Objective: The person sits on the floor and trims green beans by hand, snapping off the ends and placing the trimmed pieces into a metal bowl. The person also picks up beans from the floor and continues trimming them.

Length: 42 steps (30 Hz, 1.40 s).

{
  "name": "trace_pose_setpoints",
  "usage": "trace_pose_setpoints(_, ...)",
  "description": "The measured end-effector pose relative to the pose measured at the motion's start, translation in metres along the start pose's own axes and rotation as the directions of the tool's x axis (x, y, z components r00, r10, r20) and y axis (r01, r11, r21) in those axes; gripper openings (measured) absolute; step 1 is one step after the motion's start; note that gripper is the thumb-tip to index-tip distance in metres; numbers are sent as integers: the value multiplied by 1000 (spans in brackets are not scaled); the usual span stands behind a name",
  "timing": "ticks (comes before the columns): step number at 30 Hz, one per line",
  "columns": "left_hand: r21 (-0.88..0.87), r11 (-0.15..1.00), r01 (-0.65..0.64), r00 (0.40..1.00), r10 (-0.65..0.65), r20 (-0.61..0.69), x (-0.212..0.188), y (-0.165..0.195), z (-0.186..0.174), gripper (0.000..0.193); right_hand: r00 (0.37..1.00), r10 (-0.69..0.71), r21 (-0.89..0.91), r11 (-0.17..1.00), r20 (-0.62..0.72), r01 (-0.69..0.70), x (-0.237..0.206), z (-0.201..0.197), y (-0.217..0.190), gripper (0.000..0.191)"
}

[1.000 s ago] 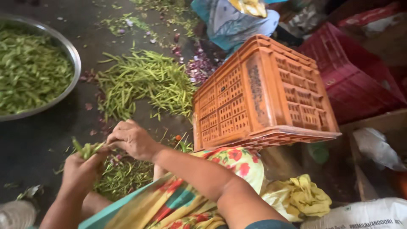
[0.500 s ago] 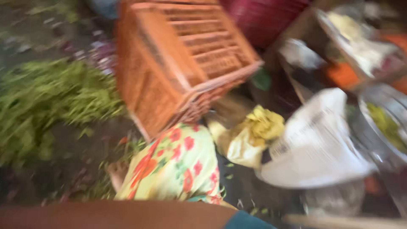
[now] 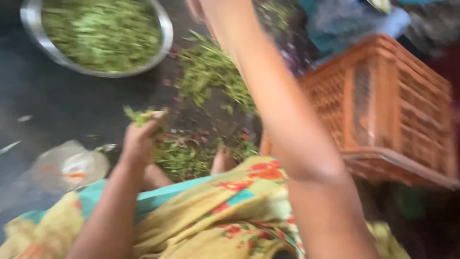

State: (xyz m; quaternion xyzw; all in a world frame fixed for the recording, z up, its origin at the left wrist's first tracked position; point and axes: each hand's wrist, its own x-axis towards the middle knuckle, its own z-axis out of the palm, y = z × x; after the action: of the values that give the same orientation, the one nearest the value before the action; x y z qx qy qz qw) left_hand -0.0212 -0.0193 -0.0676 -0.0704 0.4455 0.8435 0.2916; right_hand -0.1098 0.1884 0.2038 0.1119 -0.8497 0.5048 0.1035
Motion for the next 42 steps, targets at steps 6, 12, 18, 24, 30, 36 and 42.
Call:
trace_pose_setpoints(6, 57, 998, -6, 999, 4, 35, -12, 26, 33, 19, 970, 242, -31, 970, 28, -241, -134, 55, 73, 21)
trace_pose_setpoints(12, 246, 964, 98, 994, -104, 12, -18, 14, 46, 22, 982, 187, 27, 982, 7, -187, -190, 69, 146, 10)
trace_pose_setpoints(18, 309, 937, 166, 985, -143, -96, 2, -14, 45, 23, 999, -40, -123, 991, 30, 43, -188, 58, 119, 8)
trace_pose_setpoints(24, 246, 969, 37, 995, -14, -95, 18, -10, 40, 21, 911, -193, -389, 857, 365, 338, -217, 72, 113, 13)
trace_pose_setpoints(30, 488, 872, 39, 998, -58, 24, 24, -16, 34, 19, 994, -112, -339, 935, -6, 104, -210, 38, 119, 36)
trace_pose_setpoints(36, 552, 827, 107, 994, -84, -67, 14, -17, 36, 17, 992, -125, -202, 971, 36, 129, -208, 43, 125, 23)
trace_pose_setpoints(42, 540, 841, 29, 999, -45, 17, 7, -14, 31, 20, 985, -163, -460, 872, 54, 169, -209, 42, 112, 15)
